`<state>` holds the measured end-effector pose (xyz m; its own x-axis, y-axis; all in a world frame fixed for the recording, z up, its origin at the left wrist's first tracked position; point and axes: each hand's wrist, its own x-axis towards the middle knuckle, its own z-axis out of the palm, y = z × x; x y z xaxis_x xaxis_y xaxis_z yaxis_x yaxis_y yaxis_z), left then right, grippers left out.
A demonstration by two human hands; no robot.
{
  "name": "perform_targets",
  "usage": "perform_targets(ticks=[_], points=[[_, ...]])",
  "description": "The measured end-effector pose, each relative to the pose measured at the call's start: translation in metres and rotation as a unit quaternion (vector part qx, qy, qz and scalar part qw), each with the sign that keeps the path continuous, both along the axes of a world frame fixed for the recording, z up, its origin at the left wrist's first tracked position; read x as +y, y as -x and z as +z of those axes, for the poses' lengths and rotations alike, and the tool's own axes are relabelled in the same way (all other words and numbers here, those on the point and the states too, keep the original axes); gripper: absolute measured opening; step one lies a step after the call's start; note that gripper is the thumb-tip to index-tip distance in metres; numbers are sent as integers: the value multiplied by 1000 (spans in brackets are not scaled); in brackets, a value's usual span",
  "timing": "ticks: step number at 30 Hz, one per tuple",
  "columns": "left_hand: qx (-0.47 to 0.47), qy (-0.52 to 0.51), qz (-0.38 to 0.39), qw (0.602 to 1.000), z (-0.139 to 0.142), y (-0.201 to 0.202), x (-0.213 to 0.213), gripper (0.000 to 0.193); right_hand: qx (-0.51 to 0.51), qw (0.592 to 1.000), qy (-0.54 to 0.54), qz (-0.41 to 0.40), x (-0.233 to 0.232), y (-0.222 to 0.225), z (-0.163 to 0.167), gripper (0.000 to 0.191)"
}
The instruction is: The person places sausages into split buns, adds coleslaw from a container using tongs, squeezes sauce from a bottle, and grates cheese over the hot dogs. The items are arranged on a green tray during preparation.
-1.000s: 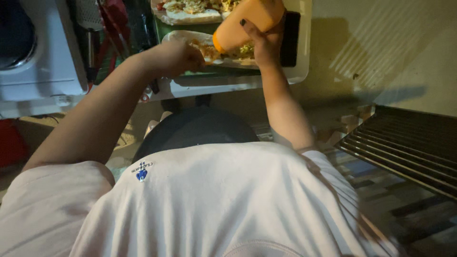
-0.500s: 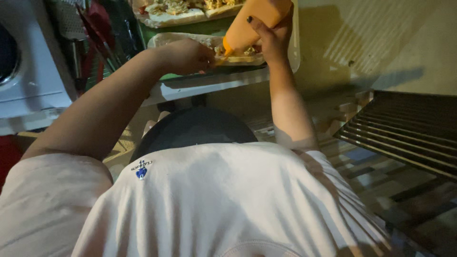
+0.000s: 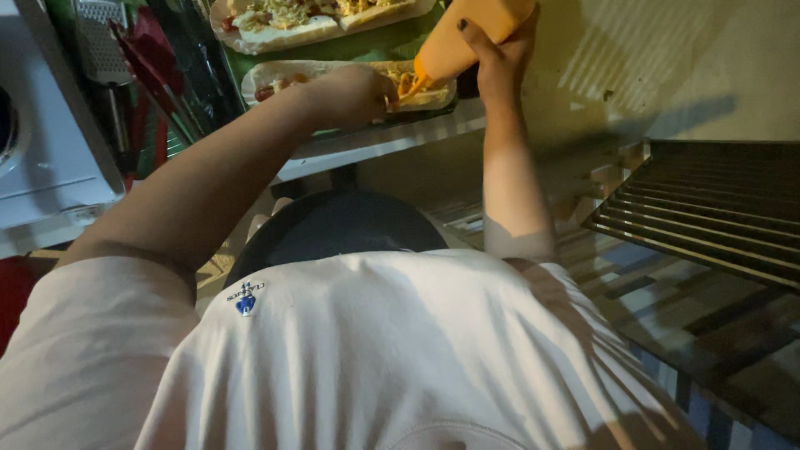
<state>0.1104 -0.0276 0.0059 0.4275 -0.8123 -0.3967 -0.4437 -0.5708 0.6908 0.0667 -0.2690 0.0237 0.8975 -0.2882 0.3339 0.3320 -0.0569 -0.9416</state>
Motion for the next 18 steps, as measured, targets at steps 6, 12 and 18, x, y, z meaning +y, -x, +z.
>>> perform_targets(ticks=[6, 12, 18], points=[[-4, -5, 18, 1000, -2, 7, -20, 30, 13, 999, 7, -34, -13, 4, 0, 73], [-46, 79, 53, 994, -10, 5, -10, 27, 61, 981, -135, -123, -11, -4, 7, 83], [-37, 140, 179, 973, -1, -7, 49, 22, 11, 968, -243, -59, 31, -50, 20, 81]])
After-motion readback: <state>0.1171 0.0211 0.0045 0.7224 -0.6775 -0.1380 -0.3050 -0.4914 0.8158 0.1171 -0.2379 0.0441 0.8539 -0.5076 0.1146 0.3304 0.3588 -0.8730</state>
